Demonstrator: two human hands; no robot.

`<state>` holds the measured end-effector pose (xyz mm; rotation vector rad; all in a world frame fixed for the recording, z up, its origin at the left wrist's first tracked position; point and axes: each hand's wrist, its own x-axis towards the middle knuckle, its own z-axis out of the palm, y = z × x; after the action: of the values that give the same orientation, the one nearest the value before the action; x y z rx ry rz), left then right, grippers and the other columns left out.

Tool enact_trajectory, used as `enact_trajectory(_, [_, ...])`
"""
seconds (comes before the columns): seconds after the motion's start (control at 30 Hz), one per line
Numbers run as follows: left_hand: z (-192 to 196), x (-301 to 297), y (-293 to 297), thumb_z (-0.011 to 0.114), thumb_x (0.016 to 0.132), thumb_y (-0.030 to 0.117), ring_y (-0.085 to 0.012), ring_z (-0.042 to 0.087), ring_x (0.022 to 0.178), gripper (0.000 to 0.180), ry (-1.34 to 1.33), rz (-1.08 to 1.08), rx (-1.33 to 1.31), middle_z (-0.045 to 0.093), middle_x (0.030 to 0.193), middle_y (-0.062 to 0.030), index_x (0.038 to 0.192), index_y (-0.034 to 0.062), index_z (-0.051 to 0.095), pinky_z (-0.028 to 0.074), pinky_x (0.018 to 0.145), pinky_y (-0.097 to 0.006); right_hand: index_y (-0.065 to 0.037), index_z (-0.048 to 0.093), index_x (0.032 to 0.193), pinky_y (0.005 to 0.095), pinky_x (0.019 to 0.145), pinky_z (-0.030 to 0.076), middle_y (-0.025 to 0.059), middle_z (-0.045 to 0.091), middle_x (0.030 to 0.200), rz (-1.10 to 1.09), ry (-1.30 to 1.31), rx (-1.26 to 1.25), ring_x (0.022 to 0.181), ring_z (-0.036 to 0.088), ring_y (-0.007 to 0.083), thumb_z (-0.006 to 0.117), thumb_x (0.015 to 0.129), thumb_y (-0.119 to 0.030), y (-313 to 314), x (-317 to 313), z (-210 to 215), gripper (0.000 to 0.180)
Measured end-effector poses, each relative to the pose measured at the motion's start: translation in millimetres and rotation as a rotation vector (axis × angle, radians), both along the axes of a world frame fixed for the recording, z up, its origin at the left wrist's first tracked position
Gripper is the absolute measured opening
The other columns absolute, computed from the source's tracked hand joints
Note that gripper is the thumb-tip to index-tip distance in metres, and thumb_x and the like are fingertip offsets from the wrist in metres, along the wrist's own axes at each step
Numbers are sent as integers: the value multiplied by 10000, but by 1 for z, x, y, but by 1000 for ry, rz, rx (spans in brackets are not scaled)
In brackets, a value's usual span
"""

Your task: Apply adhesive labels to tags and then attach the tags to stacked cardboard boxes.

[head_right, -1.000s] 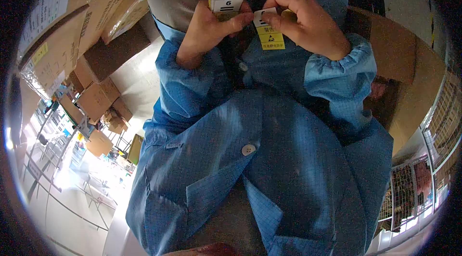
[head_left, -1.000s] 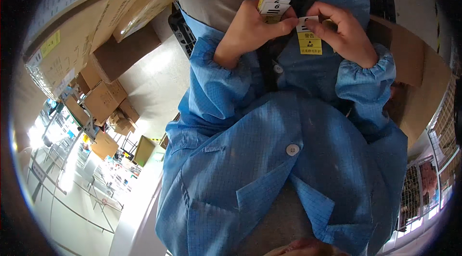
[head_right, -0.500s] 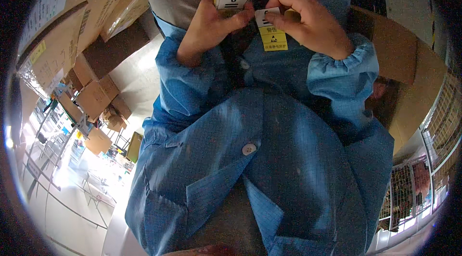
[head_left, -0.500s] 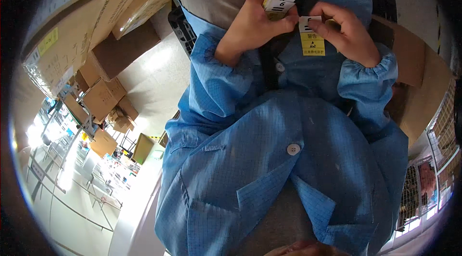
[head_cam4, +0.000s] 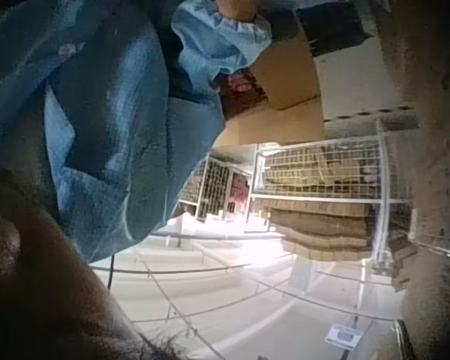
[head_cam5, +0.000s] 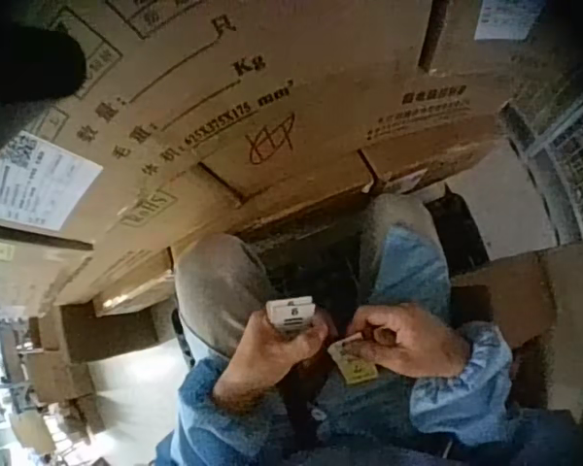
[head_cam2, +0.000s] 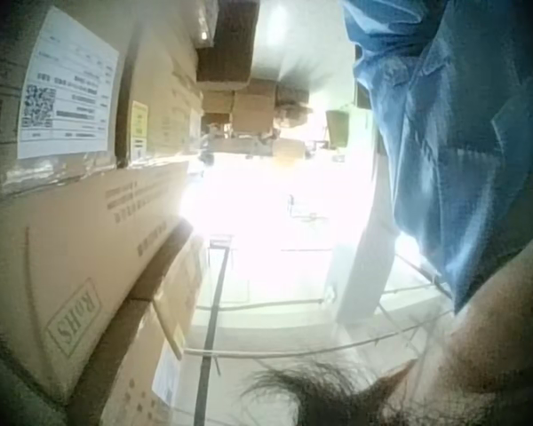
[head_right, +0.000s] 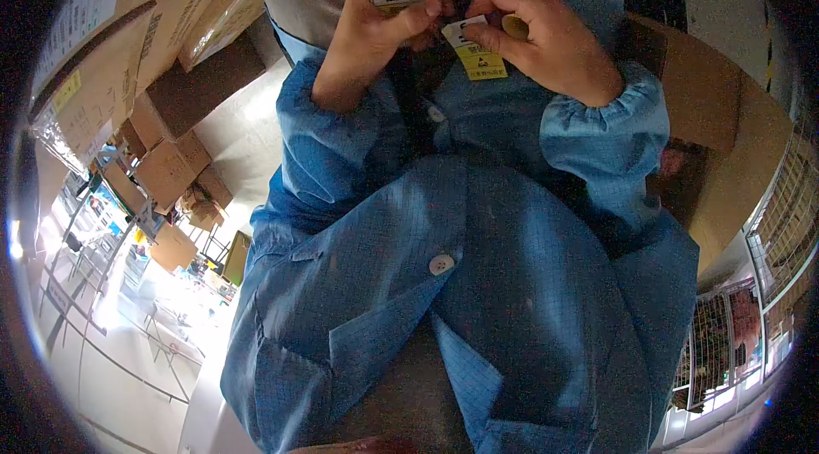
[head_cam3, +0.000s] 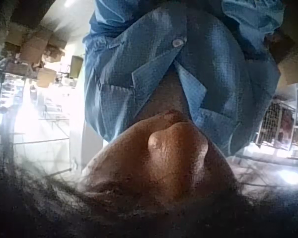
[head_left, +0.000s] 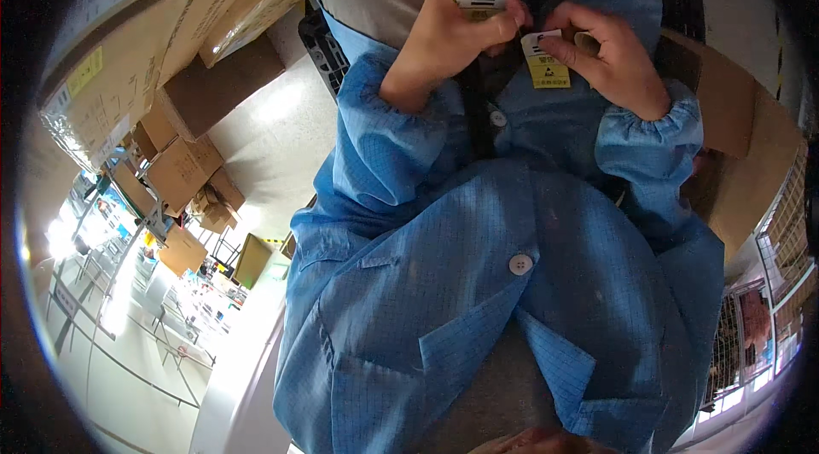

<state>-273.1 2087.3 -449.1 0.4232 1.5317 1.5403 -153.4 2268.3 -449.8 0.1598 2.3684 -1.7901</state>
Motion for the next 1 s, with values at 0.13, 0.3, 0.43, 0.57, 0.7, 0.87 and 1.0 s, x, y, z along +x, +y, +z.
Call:
enact_trajectory(0.13, [4,0,2,709,838,182,-66,558,622,170,-1,7,-49,622,722,-4,896,26,675,441,540,-205,-47,585,942,214,556,355,-28,532,714,-31,-45,-145,659,468,26,621,907,-199,4,3,-2,160])
enact_trajectory(0.3, [2,-1,1,731,825,204,-62,549,617,200,0,-80,-37,619,715,8,901,25,685,429,532,-202,-52,581,950,204,568,357,-38,520,729,2,-17,-194,658,456,23,604,921,-221,7,2,-3,173])
enact_trajectory(0.43, [1,0,0,719,840,225,-60,540,603,211,-17,-86,-73,615,695,7,895,24,689,417,519,-205,-55,579,948,199,576,364,-36,505,713,20,6,-162,653,455,27,596,926,-227,8,1,-3,174])
enact_trajectory(0.57, [-4,-1,-2,705,854,242,-60,535,587,225,46,-123,-14,611,676,2,879,20,686,412,506,-213,-48,577,942,196,581,366,-34,494,698,3,-5,-180,657,465,34,587,930,-229,9,2,-5,182])
enact_trajectory(0.7, [-4,1,-1,694,861,229,-67,534,568,217,33,-82,-45,608,659,-6,848,13,680,406,489,-227,-52,591,987,213,564,371,-34,468,686,-42,106,-72,641,442,42,641,882,-146,6,-1,-4,149])
enact_trajectory(0.87, [-4,0,1,679,866,190,-78,539,559,183,-42,-59,-110,620,674,-22,857,7,675,407,485,-231,-99,635,1095,247,548,381,-12,450,702,-143,302,165,629,433,67,721,766,-13,1,-5,-6,352])
enact_trajectory(1.0, [-6,1,3,665,869,164,-85,546,568,157,-51,-50,-125,619,677,-27,888,8,668,411,493,-230,-102,666,1061,260,575,405,16,471,783,-90,483,306,676,486,116,726,721,38,0,-4,-17,372])
